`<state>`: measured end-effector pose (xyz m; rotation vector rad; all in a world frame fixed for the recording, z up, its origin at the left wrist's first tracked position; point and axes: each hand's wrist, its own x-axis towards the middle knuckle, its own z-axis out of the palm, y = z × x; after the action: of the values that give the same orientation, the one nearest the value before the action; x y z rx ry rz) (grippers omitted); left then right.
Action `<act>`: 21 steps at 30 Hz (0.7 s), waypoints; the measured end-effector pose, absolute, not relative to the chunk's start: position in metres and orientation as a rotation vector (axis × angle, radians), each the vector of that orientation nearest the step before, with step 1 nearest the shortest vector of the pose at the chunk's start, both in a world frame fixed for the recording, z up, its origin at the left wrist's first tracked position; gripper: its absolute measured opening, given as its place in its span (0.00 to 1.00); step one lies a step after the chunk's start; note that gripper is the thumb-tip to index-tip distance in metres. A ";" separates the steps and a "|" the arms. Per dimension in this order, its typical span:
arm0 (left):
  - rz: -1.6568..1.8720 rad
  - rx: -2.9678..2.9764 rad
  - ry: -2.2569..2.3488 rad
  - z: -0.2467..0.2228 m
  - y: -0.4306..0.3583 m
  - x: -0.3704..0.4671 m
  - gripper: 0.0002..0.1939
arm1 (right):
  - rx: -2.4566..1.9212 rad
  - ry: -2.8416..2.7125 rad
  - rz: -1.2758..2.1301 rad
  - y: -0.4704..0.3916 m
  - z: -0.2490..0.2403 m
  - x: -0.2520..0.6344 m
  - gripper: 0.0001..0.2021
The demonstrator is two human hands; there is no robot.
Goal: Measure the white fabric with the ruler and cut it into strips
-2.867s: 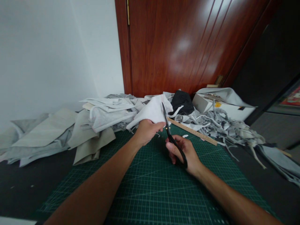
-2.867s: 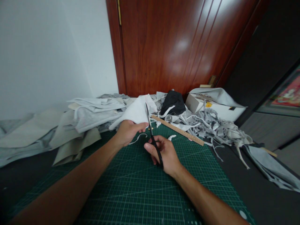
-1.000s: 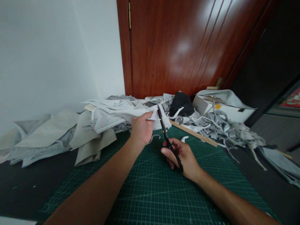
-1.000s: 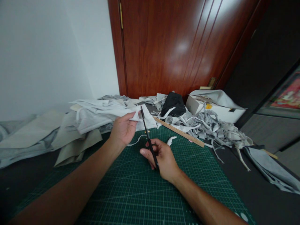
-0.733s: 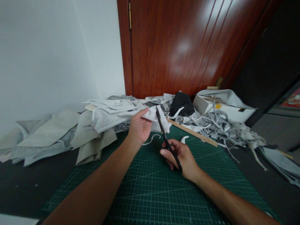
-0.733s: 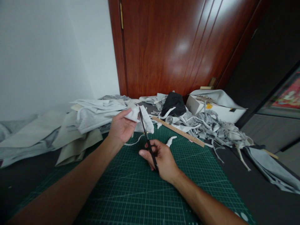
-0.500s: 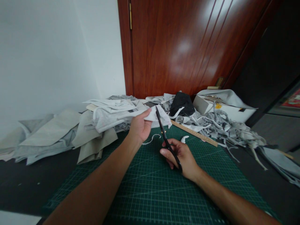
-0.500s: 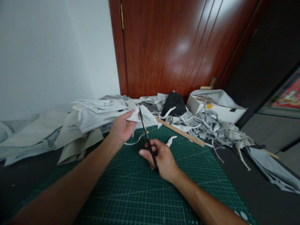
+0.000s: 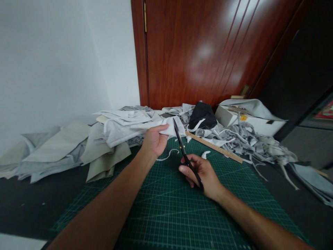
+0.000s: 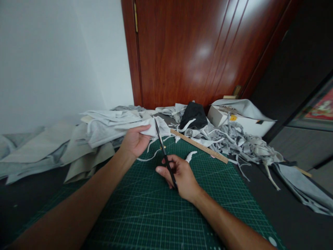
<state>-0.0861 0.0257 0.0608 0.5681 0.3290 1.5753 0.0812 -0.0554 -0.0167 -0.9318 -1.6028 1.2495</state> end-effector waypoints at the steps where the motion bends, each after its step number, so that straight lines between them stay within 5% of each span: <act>1: 1.584 0.574 0.327 0.061 0.026 -0.086 0.35 | -0.926 -1.600 1.256 -0.055 -0.017 0.081 0.26; 8: 1.578 0.612 0.282 0.064 0.021 -0.084 0.36 | -0.890 -1.592 1.302 -0.057 -0.017 0.080 0.24; 17: 1.626 0.588 0.285 0.065 0.022 -0.091 0.08 | -0.870 -1.592 1.321 -0.059 -0.017 0.081 0.24; 21: 1.638 0.544 0.333 0.067 0.022 -0.088 0.09 | -0.871 -1.594 1.302 -0.058 -0.017 0.081 0.25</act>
<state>-0.0883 0.0221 0.0671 0.5443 0.3331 1.6377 0.0811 -0.0579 -0.0172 -0.8711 -1.5936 1.3023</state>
